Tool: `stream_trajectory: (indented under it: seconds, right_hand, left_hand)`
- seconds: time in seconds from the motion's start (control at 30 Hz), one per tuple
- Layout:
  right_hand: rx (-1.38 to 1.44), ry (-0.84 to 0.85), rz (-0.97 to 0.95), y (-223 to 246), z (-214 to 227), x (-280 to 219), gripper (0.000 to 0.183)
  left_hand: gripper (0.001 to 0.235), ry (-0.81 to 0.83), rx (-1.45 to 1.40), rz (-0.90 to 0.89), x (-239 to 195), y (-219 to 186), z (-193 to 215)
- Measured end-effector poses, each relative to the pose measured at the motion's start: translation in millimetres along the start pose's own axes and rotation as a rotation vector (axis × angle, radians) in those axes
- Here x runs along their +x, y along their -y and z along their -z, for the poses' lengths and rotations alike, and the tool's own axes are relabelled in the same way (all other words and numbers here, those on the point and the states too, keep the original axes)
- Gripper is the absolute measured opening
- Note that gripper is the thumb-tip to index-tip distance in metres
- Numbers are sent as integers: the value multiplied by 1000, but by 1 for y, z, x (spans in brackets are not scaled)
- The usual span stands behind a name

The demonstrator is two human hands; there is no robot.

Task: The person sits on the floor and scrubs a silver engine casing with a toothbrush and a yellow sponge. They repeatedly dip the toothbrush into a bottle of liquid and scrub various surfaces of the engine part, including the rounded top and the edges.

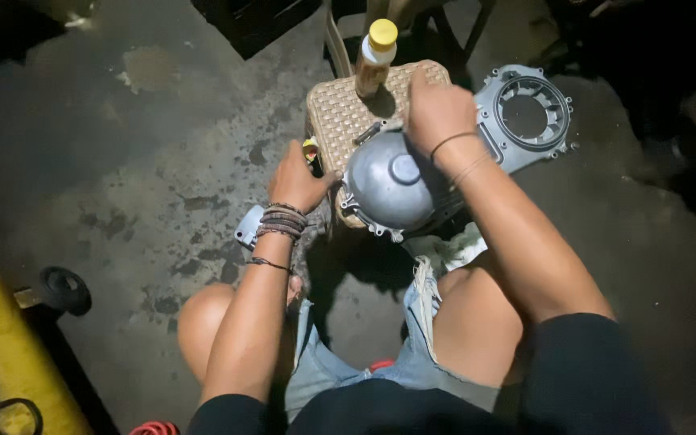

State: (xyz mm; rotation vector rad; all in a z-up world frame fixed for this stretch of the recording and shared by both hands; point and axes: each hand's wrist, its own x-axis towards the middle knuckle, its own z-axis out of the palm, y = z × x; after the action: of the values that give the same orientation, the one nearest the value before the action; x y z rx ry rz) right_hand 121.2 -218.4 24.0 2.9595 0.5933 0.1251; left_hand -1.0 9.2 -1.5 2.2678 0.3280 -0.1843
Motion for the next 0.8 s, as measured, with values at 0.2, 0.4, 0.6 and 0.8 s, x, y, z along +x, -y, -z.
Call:
stream_trajectory:
  seconds: [0.2, 0.4, 0.6, 0.8]
  right_hand:
    - [127, 163, 242, 46, 24, -16, 39]
    - [6, -2, 349, 65, 18, -14, 15]
    - [-123, -175, 225, 63, 3, 4, 14]
    - [70, 164, 361, 62, 42, -41, 17]
  left_hand:
    - [87, 72, 5, 44, 1, -6, 7]
    - [57, 17, 43, 8, 9, 9, 2]
    - [61, 60, 62, 23, 10, 5, 7]
    - [66, 48, 23, 5, -5, 1, 7]
